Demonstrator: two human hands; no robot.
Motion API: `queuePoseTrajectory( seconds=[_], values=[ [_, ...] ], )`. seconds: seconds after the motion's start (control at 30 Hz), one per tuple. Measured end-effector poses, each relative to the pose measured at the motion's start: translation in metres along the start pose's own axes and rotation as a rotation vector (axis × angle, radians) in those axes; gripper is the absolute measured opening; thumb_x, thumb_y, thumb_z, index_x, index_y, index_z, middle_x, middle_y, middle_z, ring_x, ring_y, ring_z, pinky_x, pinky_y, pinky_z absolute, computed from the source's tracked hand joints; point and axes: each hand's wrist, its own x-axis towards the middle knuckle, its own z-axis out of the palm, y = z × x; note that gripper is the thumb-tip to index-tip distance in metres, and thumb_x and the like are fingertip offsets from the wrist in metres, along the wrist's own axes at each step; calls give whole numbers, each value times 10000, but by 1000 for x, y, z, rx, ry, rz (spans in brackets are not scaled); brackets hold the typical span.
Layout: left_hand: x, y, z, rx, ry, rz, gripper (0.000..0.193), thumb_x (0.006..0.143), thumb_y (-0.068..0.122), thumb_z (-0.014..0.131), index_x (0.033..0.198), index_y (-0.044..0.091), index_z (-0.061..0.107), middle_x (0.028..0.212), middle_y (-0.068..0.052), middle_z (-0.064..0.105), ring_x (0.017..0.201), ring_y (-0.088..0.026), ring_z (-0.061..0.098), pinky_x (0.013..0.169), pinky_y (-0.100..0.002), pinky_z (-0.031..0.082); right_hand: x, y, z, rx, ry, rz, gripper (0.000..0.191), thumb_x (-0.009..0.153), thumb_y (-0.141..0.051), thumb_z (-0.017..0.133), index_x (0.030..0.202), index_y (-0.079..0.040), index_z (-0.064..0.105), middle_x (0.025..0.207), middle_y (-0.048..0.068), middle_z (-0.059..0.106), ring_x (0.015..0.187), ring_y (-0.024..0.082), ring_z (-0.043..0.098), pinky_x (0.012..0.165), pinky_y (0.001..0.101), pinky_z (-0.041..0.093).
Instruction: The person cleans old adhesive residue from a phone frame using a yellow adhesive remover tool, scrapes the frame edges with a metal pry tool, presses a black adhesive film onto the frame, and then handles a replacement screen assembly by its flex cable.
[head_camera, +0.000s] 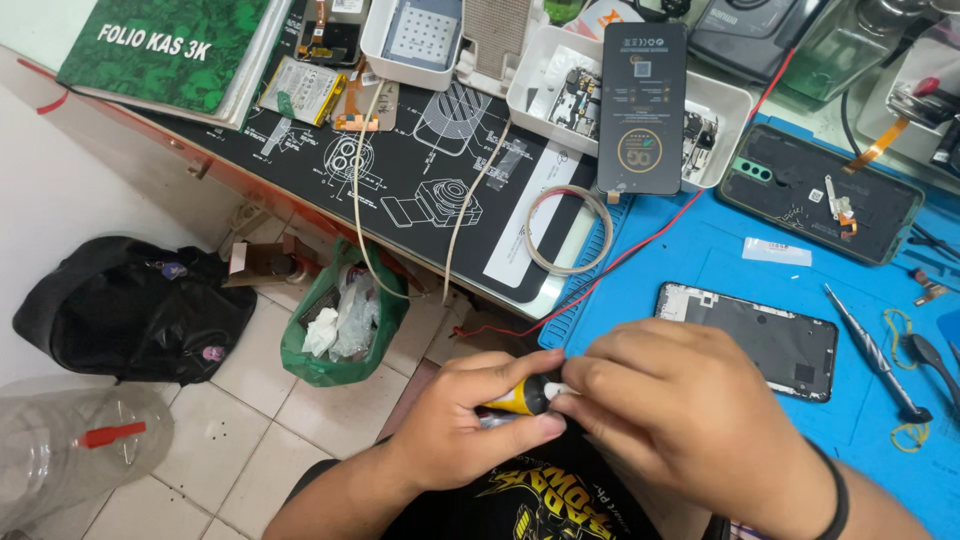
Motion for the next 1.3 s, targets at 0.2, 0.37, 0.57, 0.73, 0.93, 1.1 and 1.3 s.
queuePoseTrajectory(
  seconds=[0.2,0.37,0.57,0.73,0.93,1.1,1.3],
  values=[
    [14,10,-15,343,76,7,477,847,262,855,1274,86,737,905,-71,723,799,-191,693,714,-319,545,-16,14,21,-187,-69,301,421,784,-485,785,699,-99,640,643,79,598,646,326,623,545,461,457],
    [60,-8,-83,787,316,141,489,867,280,864,1291,86,718,946,-123,696,884,-297,668,819,-408,527,-51,13,-1,27,13,351,385,825,-468,759,898,-93,714,796,76,703,761,313,687,648,388,535],
    [124,-23,-140,1082,262,45,743,770,271,915,1425,30,660,1269,-199,615,1203,-416,500,1032,-479,439,-109,7,-2,322,-319,330,410,926,-456,760,1070,-76,709,976,87,728,948,311,693,820,416,530],
    [104,-19,-115,1204,410,122,664,903,250,963,1424,-21,653,1453,-203,561,1421,-428,455,1205,-487,406,-186,13,-18,383,-306,591,438,921,-456,778,1146,-84,728,1113,56,764,1028,248,718,848,371,549],
    [46,-46,-84,574,568,126,296,1104,-10,708,1372,-76,600,1436,-249,546,1213,-239,608,1038,-298,523,-258,20,-29,108,193,1015,251,939,-236,708,1128,-86,777,1111,45,751,1037,192,692,831,303,560],
    [5,-115,-88,18,651,105,131,1084,-56,632,1210,-41,600,1105,-176,658,958,-169,656,907,-248,543,-270,15,-18,66,646,1253,169,954,-82,652,1079,-12,741,1023,90,734,953,164,694,839,290,523],
    [-30,-163,-119,301,7,125,186,818,-8,731,989,37,674,829,-116,700,826,-174,727,858,-292,597,-266,16,-25,-127,735,1189,113,949,-74,721,1045,-22,746,990,79,737,884,144,668,769,263,505]
  ],
)
